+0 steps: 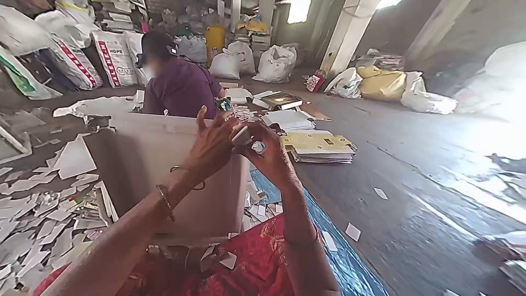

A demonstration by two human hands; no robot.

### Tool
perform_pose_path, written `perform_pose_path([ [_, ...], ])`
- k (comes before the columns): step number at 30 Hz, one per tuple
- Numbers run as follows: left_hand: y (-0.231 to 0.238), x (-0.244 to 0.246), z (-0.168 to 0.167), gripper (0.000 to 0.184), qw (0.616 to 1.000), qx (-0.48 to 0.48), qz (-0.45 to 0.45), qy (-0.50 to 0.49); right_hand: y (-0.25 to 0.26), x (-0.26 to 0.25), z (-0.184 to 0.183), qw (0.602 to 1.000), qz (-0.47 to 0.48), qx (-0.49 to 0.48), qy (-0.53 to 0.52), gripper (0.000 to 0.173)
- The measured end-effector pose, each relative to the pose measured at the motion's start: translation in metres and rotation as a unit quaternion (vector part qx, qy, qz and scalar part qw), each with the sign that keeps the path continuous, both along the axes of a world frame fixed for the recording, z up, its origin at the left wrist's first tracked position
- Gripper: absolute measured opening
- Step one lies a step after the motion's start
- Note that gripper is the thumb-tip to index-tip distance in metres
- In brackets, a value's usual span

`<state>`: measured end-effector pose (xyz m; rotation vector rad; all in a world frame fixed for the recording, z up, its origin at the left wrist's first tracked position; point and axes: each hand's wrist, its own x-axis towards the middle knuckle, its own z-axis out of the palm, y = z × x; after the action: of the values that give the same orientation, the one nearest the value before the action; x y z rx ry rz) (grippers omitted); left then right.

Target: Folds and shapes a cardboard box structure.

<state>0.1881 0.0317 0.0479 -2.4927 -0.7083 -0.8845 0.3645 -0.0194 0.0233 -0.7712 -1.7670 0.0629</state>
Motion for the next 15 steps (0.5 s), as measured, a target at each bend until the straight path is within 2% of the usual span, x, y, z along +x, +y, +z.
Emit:
perform_pose_path([
  [2, 0.0, 0.006, -0.002, 0.029, 0.999, -0.007, -0.015, 0.031, -0.008, 0.006, 0.005, 0.999, -0.046, -0.006, -0.01, 0.029],
  [4, -0.003, 0.01, 0.0, 0.022, 0.999, -0.028, -0.033, 0.034, -0.009, 0.016, 0.002, 0.998, -0.041, -0.004, 0.046, 0.019],
  [6, -0.005, 0.018, 0.001, 0.03, 0.997, -0.046, -0.057, 0.023, -0.003, 0.024, -0.009, 0.986, 0.015, -0.031, 0.162, 0.019],
  [8, -0.004, 0.024, -0.005, 0.033, 0.995, -0.043, -0.081, 0.03, 0.004, 0.025, -0.018, 0.952, 0.089, -0.086, 0.28, 0.019],
  [10, 0.0, 0.024, -0.01, 0.036, 0.994, -0.059, -0.08, 0.033, 0.01, 0.023, -0.023, 0.922, 0.151, -0.106, 0.34, 0.017],
  [12, 0.002, 0.022, -0.013, 0.038, 0.994, -0.078, -0.076, 0.026, 0.01, 0.02, -0.025, 0.921, 0.167, -0.111, 0.335, 0.016],
  [15, 0.003, 0.021, -0.013, 0.036, 0.994, -0.08, -0.071, 0.025, 0.006, 0.024, -0.025, 0.951, 0.131, -0.109, 0.259, 0.018],
])
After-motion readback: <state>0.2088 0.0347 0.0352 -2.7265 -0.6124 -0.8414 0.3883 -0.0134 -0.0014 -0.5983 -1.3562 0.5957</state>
